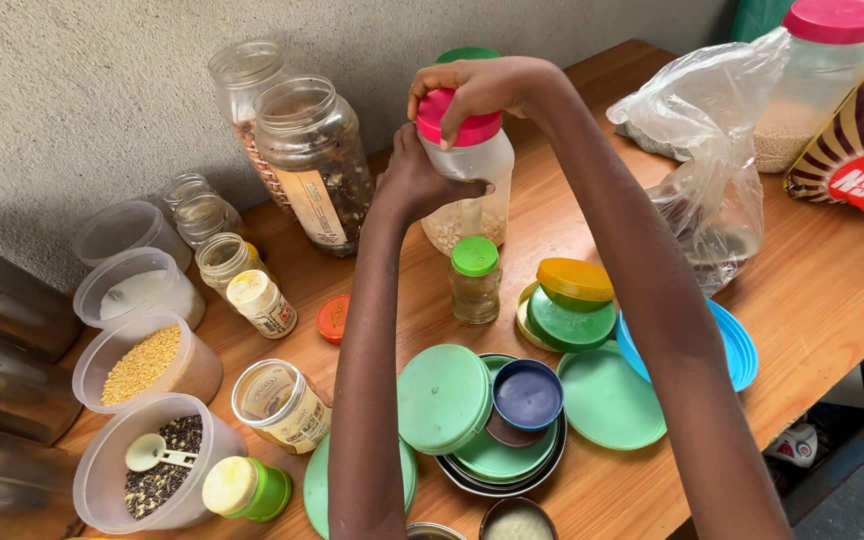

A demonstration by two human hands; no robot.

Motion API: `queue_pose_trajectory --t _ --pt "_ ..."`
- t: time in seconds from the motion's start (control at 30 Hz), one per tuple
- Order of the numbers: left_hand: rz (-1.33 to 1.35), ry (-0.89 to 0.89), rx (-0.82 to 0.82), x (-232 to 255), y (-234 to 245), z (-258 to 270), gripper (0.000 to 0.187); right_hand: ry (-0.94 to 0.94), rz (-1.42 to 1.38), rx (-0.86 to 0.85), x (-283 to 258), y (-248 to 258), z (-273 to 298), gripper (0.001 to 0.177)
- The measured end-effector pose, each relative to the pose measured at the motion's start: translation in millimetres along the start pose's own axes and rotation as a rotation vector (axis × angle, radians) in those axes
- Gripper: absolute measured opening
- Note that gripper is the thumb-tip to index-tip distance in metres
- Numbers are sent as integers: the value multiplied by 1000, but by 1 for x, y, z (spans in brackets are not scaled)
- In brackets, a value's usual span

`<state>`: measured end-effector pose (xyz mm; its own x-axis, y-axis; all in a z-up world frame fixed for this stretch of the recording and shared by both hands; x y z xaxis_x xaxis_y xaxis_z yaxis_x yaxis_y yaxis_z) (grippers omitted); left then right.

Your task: The person opens and closes several plastic and glass containers on a wooden table, wipes the inside of a translucent container with a cloth, and handles a small brown object. The person also moves and stacks various container lids and jars.

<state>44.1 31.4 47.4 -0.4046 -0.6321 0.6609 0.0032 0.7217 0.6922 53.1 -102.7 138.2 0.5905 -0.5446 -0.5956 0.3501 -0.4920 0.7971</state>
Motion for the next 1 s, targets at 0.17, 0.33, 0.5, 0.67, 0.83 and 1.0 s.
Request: queue_pose_trajectory --t 0.17,0.33,0.5,0.67,0.83,1.0 --pt "-31 -7 -2 3 4 10 138 243 -490 12 -29 20 17 55" --pt "-50 35 -37 3 2 4 147 -560 573 481 -22 3 8 98" --pt "-24 -43 25 5 5 12 144 -588 659 376 -11 -24 3 98" --pt "-23 57 10 1 4 16 139 -295 541 208 -10 -9 16 80" --pt "8 -93 -16 1 8 6 139 -80 487 84 -14 0 9 71" --pt "90 -272 51 -2 6 5 150 186 754 213 -22 -6 -7 35"
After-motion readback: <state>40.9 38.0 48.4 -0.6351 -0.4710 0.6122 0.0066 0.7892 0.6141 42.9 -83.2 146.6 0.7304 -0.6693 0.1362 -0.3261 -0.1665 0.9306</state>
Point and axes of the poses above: each hand's wrist, its own z-axis away from the middle knuckle, its own y-axis out of the back of the hand, x = y × z, the point moved 4 cm from there along -z, towards the middle knuckle, and after that the axes turned 5 degrees about z, right-handed, at the moved point
